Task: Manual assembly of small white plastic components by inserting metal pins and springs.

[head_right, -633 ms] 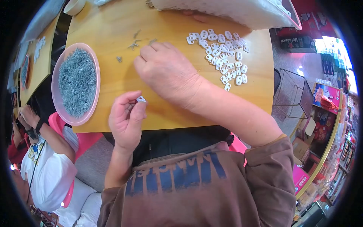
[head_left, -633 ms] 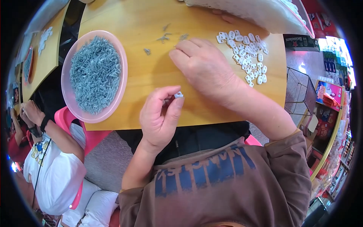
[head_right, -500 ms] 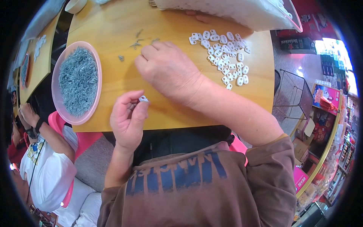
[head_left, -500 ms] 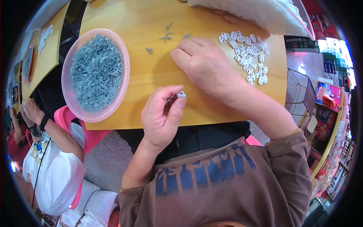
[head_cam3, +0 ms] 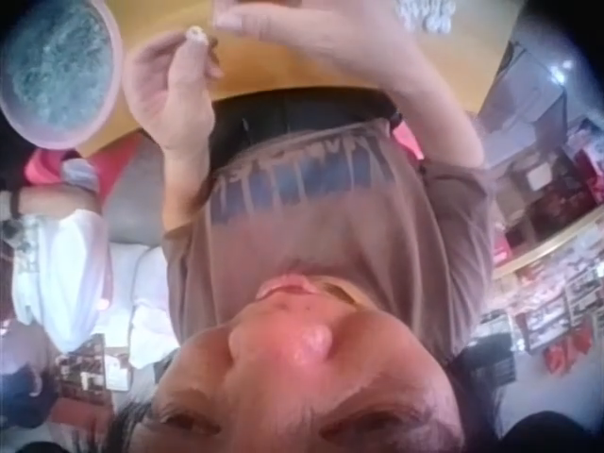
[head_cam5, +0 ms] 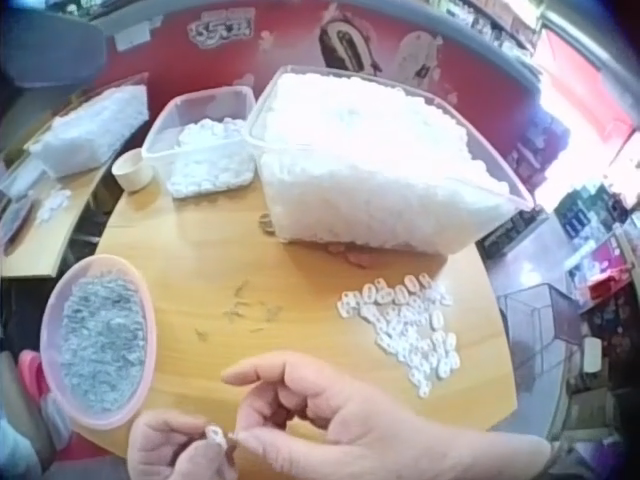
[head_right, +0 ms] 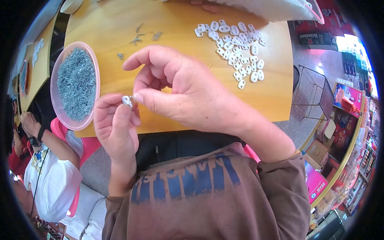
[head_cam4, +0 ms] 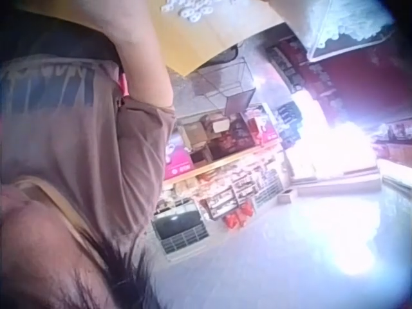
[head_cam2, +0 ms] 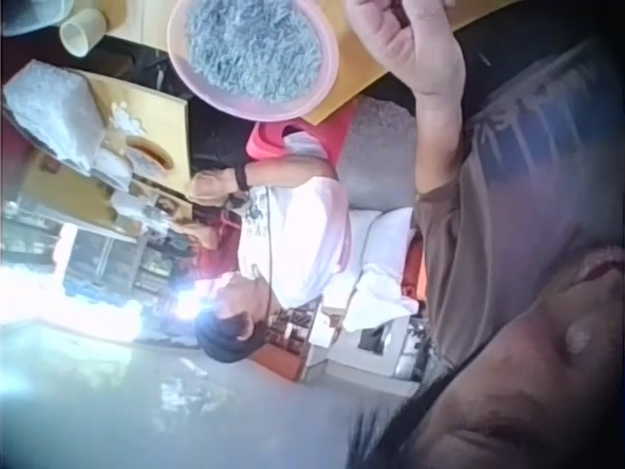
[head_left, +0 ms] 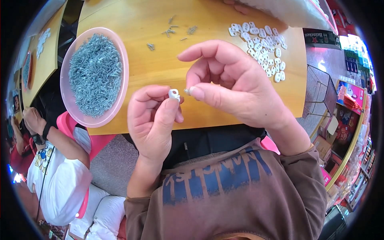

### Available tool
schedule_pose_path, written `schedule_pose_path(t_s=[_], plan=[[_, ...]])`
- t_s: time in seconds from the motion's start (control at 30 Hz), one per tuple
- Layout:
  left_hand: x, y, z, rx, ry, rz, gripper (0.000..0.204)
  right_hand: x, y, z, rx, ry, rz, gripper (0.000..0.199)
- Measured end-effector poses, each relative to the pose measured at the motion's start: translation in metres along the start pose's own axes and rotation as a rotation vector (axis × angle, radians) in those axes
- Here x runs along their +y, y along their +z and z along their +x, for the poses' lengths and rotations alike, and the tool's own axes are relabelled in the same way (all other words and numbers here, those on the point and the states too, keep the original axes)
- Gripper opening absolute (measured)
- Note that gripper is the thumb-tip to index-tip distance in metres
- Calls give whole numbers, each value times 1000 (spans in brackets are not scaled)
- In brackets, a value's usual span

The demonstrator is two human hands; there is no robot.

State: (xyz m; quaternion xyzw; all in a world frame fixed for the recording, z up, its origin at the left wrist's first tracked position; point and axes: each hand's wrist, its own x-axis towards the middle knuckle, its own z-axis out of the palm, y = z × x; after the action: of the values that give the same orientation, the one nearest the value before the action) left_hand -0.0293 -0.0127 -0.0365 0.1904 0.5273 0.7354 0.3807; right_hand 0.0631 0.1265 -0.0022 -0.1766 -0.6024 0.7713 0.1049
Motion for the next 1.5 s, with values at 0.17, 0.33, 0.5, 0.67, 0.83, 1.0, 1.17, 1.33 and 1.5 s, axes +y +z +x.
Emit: schedule_pose_path(t_s=[0.17, 0.33, 0.5, 0.67, 0.83, 1.0, 1.17, 1.33, 1.5], plan=[[7, 8, -2, -22, 103, 22, 22, -3, -2, -10, -40, -6, 62, 36], [9, 10, -6, -24, 125, 89, 22, -4, -1, -10, -51, -48, -97, 35], [10, 9, -9, 1, 136, 122, 22, -4, 2, -11, -64, -63, -135, 35], [11, 5, -10, -10, 149, 143, 22, -4, 3, -11, -72, -88, -199, 35], [12, 5, -11, -46, 177, 130, 22, -5, 5, -11, -65, -100, -218, 35], [12, 4, -12, -63, 188, 148, 23, -4, 5, -12, -64, -106, -236, 34], [13, 6, -13, -53, 206, 176, 22, -3, 5, -13, -57, -110, -248, 33], [12, 4, -12, -88, 200, 200, 22, -3, 5, -14, -47, -104, -255, 32], [14, 4, -12, -126, 249, 347, 21, -2, 6, -15, -46, -62, -238, 32]])
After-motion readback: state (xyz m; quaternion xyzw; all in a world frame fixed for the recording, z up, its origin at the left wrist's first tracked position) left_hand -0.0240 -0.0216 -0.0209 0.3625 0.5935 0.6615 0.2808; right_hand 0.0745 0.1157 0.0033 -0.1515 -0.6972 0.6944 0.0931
